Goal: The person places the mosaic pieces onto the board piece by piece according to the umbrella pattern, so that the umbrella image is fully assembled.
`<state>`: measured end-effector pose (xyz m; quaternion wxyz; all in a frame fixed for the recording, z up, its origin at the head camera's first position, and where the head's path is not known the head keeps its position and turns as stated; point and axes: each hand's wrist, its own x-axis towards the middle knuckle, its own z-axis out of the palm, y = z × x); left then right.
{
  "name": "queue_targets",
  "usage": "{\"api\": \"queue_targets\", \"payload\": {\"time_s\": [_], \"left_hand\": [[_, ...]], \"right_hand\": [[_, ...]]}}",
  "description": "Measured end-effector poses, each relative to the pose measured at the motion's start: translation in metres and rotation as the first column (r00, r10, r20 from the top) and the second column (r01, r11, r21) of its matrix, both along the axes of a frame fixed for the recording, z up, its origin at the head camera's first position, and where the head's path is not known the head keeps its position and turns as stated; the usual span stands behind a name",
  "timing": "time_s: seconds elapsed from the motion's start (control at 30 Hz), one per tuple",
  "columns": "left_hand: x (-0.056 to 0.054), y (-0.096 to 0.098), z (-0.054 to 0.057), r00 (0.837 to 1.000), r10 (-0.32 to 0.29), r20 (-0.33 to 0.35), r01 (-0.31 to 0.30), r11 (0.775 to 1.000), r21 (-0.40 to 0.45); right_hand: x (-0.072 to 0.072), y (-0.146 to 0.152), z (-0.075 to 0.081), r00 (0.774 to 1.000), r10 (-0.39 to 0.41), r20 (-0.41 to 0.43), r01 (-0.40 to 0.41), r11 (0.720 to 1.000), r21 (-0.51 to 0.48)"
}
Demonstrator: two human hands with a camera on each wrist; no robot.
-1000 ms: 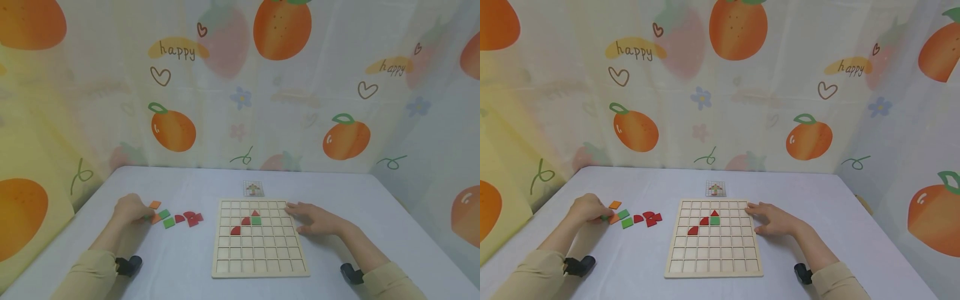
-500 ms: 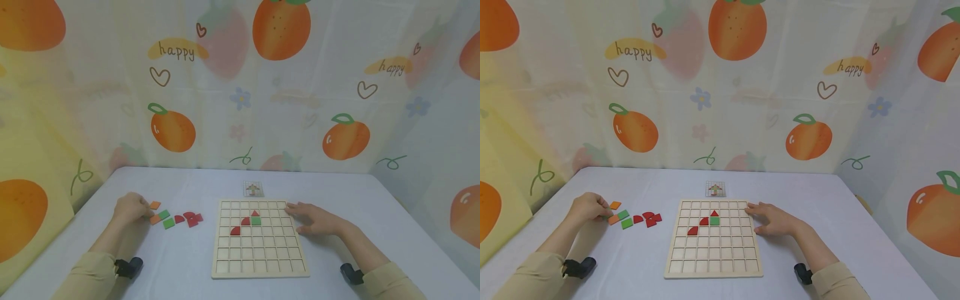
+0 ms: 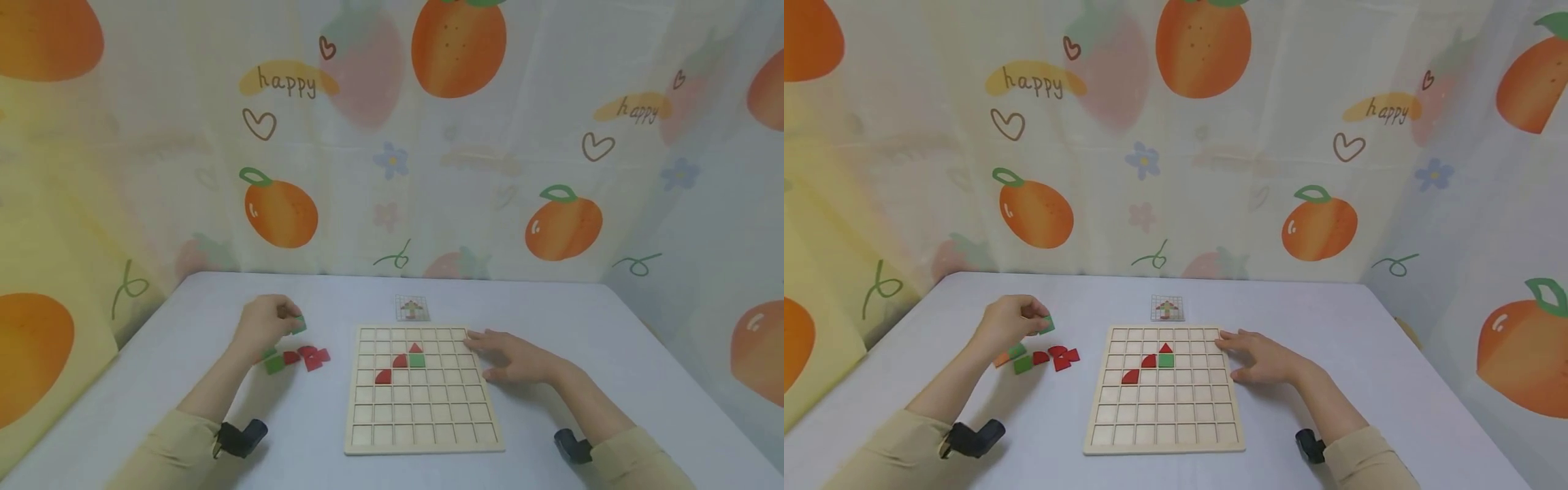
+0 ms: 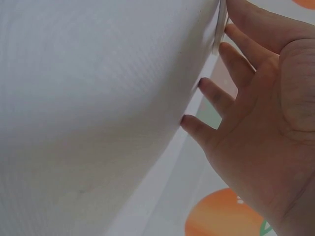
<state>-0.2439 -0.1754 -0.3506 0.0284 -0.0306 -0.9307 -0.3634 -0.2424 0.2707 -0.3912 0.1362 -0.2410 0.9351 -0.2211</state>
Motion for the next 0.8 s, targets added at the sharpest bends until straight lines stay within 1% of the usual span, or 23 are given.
{"api": "queue_targets", "payload": {"time_s": [0.03, 0.17, 0.27, 0.3, 0.43, 0.57, 0.67, 0.8], "left_hand": [[0.001, 0.007, 0.001, 1.000, -0.022, 0.008, 0.022, 1.000, 0.012], [0.005, 0.036, -0.001, 0.996, -0.067, 0.066, 0.064, 0.997, 0.045], [0.004, 0.055, -0.005, 0.993, -0.095, 0.075, 0.091, 0.994, 0.052], [0.004, 0.060, -0.005, 0.991, -0.114, 0.075, 0.110, 0.993, 0.053], [0.003, 0.081, -0.009, 0.981, -0.164, 0.104, 0.156, 0.984, 0.088], [0.002, 0.100, -0.017, 0.971, -0.188, 0.147, 0.171, 0.978, 0.121], [0.001, 0.111, -0.024, 0.964, -0.213, 0.159, 0.196, 0.974, 0.117], [0.000, 0.121, -0.033, 0.956, -0.242, 0.166, 0.227, 0.968, 0.103]], "right_hand": [[0.000, 0.000, 0.000, 1.000, 0.000, 0.000, 0.000, 1.000, 0.000], [0.000, 0.000, 0.001, 1.000, -0.001, 0.007, 0.001, 1.000, -0.010], [-0.001, 0.001, 0.000, 1.000, 0.000, 0.001, 0.000, 1.000, -0.004], [-0.001, 0.001, -0.001, 1.000, -0.002, 0.002, 0.002, 1.000, -0.002], [-0.002, 0.002, -0.003, 1.000, 0.001, -0.004, -0.001, 1.000, 0.003], [-0.002, 0.003, -0.003, 1.000, 0.009, -0.010, -0.009, 1.000, 0.001], [-0.002, 0.003, -0.003, 1.000, 0.009, -0.010, -0.009, 1.000, 0.009], [-0.001, 0.001, -0.002, 1.000, 0.007, -0.002, -0.007, 1.000, 0.007]]}}
